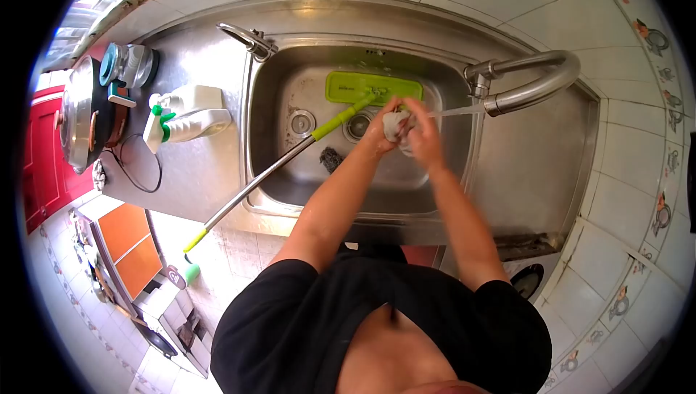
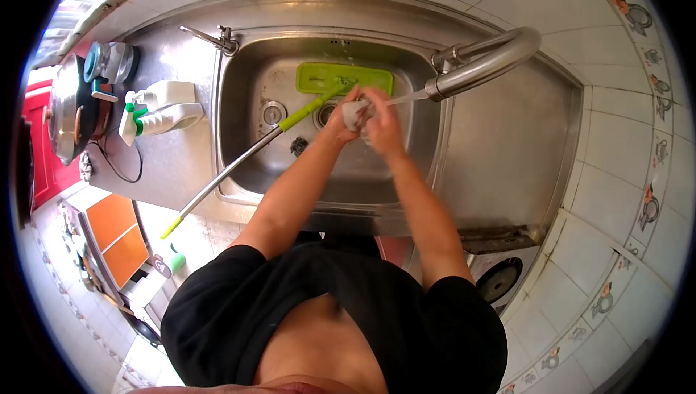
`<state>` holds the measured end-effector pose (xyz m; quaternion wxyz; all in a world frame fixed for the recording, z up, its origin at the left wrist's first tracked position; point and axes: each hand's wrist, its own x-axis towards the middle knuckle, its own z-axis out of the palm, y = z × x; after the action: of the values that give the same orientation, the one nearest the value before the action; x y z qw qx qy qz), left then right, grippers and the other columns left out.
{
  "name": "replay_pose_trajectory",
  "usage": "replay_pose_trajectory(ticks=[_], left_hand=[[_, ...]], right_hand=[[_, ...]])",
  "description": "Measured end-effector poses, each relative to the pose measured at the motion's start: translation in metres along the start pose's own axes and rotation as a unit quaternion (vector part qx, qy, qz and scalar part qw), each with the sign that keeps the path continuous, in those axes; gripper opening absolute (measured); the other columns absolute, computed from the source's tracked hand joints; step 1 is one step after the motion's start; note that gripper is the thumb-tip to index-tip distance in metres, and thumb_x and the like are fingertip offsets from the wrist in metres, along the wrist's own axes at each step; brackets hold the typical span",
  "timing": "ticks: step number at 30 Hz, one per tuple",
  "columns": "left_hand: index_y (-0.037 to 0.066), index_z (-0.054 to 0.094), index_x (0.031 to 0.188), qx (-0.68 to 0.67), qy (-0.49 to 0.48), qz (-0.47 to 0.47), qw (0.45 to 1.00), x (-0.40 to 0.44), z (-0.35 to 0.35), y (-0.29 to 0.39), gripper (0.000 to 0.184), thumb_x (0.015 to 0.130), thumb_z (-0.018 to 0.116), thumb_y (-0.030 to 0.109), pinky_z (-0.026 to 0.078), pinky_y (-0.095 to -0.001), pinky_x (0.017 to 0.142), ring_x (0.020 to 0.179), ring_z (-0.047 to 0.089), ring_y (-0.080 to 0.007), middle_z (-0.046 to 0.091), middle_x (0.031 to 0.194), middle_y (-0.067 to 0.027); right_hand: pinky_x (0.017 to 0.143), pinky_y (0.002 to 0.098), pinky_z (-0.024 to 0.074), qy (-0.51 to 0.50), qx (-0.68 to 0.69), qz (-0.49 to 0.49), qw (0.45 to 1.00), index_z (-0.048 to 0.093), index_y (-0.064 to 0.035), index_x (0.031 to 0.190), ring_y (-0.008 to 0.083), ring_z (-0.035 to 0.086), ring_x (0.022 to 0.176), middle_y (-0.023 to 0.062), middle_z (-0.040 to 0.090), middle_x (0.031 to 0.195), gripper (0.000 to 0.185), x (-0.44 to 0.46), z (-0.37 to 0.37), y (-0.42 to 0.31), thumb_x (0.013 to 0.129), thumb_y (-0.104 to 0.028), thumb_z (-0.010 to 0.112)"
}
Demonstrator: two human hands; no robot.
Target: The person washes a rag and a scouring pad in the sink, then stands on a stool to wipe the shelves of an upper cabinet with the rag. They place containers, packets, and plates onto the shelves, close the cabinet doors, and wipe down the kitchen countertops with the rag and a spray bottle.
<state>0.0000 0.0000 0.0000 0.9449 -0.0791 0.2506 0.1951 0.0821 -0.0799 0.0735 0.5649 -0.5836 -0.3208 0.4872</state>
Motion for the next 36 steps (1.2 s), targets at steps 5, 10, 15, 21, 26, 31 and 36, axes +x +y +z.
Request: replay_pose_trajectory(ticks=[5,10,15,21,26,31,36], left_hand=[[0.011,0.056,0.096,0.152,0.078,0.084,0.982,0.016,0.001,-0.001,0.03,0.089,0.058,0.04,0.039,-0.0255,0.048,0.06,0.049,-0.0123,0.054,0.072,-0.0028],[-0.003,0.054,0.113,0.245,0.198,0.109,0.943,0.016,0.006,-0.013,0.059,0.092,0.046,0.051,0.044,-0.0323,0.058,0.063,0.053,-0.0168,0.058,0.078,-0.0077],[-0.006,0.052,0.116,0.25,0.231,0.066,0.938,0.0,0.025,0.024,0.067,0.092,0.041,0.055,0.046,-0.0384,0.073,0.086,0.059,-0.0266,0.062,0.094,-0.0159],[-0.003,0.044,0.124,0.691,0.186,0.352,0.604,0.02,-0.037,0.033,0.061,0.08,0.062,0.035,0.036,-0.0448,0.095,0.108,0.048,-0.0393,0.049,0.119,-0.0247],[0.005,0.035,0.133,0.817,-0.091,0.43,0.373,-0.078,0.094,0.004,0.085,0.059,0.076,0.011,0.019,-0.0538,0.106,0.128,0.03,-0.0425,0.031,0.137,-0.0235],[0.008,0.042,0.129,0.763,-0.313,0.425,0.373,-0.09,0.138,0.002,0.086,0.053,0.08,0.025,0.023,-0.0588,0.103,0.125,0.034,-0.0402,0.035,0.135,-0.0196],[0.015,0.049,0.125,0.747,-0.431,0.445,0.243,-0.068,0.173,0.006,0.076,0.059,0.074,0.04,0.034,-0.054,0.096,0.113,0.043,-0.0369,0.045,0.125,-0.0151]], right_hand=[[0.095,0.0452,0.0322,0.152,-0.458,-0.218,0.848,0.052,-0.0069,0.12,0.0338,0.042,0.104,0.0197,0.045,0.113,0.045,-0.033,0.058,-0.008,0.078,-0.02,0.064],[0.082,0.0327,0.0433,0.113,-0.143,0.078,0.98,0.052,-0.0065,0.12,0.0222,0.053,0.099,0.0149,0.054,0.107,0.047,0.035,-0.011,0.026,0.082,-0.03,0.067],[0.082,0.0318,0.0449,-0.132,0.059,0.201,0.969,0.05,-0.001,0.122,0.0189,0.055,0.098,0.0109,0.057,0.109,0.053,0.057,-0.023,0.019,0.082,-0.031,0.069],[0.073,0.0281,0.0486,-0.324,-0.319,0.226,0.861,0.065,-0.0007,0.098,0.0172,0.061,0.082,0.0093,0.064,0.09,0.038,0.163,-0.014,0.042,0.071,-0.026,0.075],[0.067,0.0343,0.0486,-0.478,-0.57,-0.005,0.668,0.07,-0.0081,0.088,0.0207,0.063,0.078,0.006,0.067,0.088,0.035,0.188,0.03,0.064,0.064,-0.033,0.078],[0.068,0.037,0.0493,-0.535,-0.694,0.158,0.455,0.071,-0.0141,0.093,0.0212,0.064,0.084,0.0034,0.069,0.091,0.036,0.207,0.093,0.061,0.062,-0.03,0.079],[0.067,0.0387,0.0498,-0.562,-0.675,0.099,0.468,0.071,-0.0135,0.093,0.0246,0.064,0.084,0.0058,0.069,0.091,0.036,0.194,0.087,0.052,0.06,-0.024,0.078]])
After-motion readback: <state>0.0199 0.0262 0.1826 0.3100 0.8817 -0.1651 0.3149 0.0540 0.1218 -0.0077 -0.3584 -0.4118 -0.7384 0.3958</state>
